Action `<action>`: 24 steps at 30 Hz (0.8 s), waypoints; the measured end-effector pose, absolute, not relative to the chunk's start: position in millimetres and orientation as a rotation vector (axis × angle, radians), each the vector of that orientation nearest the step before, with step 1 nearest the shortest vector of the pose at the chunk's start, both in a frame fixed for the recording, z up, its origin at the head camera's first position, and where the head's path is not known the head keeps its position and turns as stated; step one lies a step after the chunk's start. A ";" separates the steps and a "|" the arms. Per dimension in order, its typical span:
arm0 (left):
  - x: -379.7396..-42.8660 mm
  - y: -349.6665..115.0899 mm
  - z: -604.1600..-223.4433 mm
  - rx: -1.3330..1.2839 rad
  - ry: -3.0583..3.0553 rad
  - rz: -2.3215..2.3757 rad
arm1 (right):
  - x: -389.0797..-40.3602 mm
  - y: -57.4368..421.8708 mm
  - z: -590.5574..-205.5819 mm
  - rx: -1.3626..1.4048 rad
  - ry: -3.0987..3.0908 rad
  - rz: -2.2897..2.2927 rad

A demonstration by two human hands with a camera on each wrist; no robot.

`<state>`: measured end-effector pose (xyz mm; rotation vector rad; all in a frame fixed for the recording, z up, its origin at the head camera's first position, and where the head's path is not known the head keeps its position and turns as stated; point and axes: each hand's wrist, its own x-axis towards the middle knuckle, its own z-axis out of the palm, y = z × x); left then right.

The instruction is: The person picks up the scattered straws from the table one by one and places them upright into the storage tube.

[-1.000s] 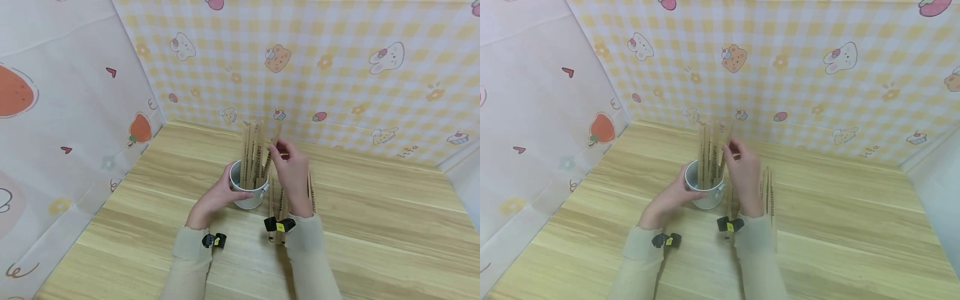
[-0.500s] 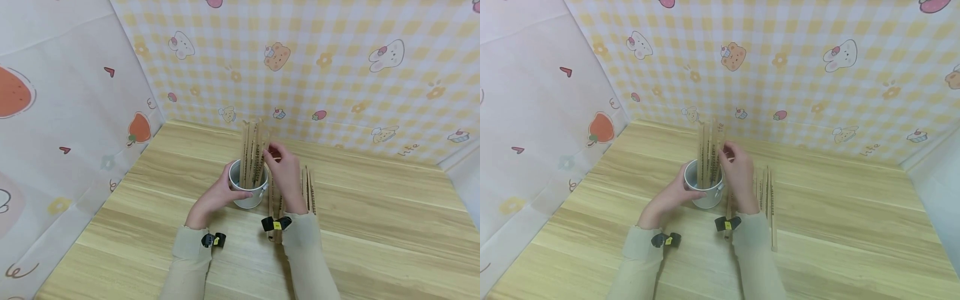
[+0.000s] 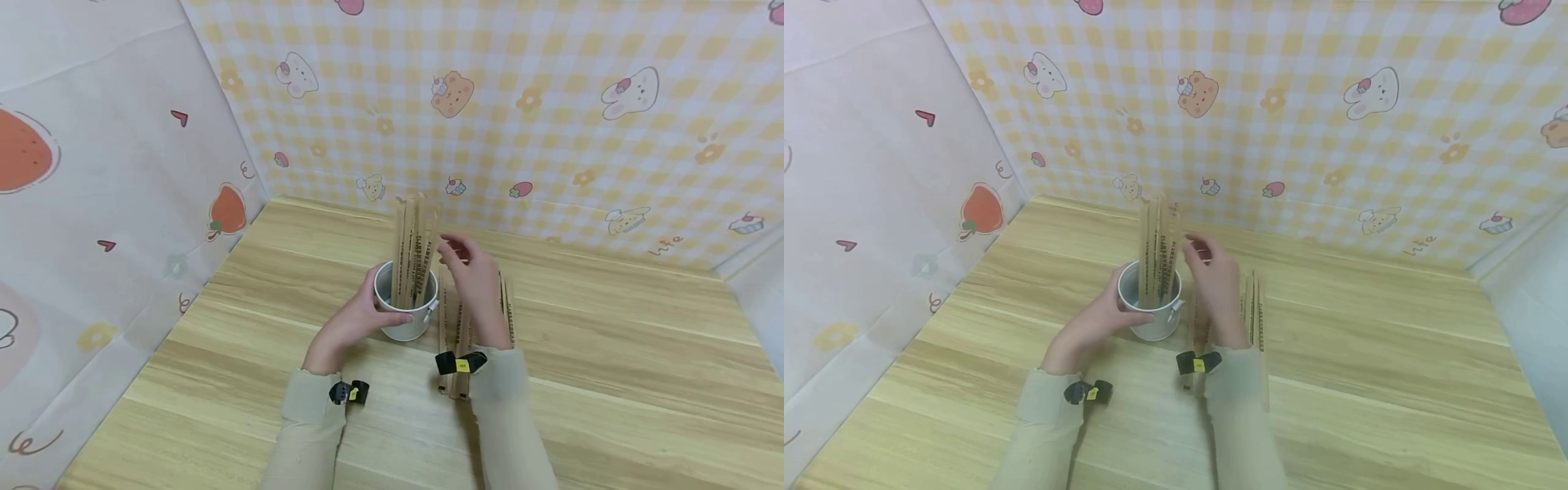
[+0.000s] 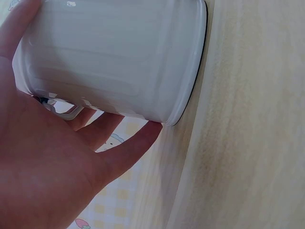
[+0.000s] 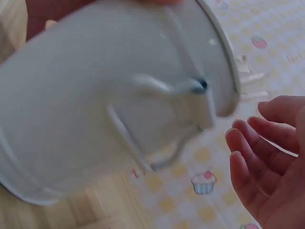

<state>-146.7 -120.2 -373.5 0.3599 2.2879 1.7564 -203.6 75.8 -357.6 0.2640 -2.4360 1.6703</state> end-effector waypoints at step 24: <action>-144.7 -120.3 -374.1 0.342 2.288 1.757 | -191.0 189.9 -390.3 -0.243 -2.701 1.447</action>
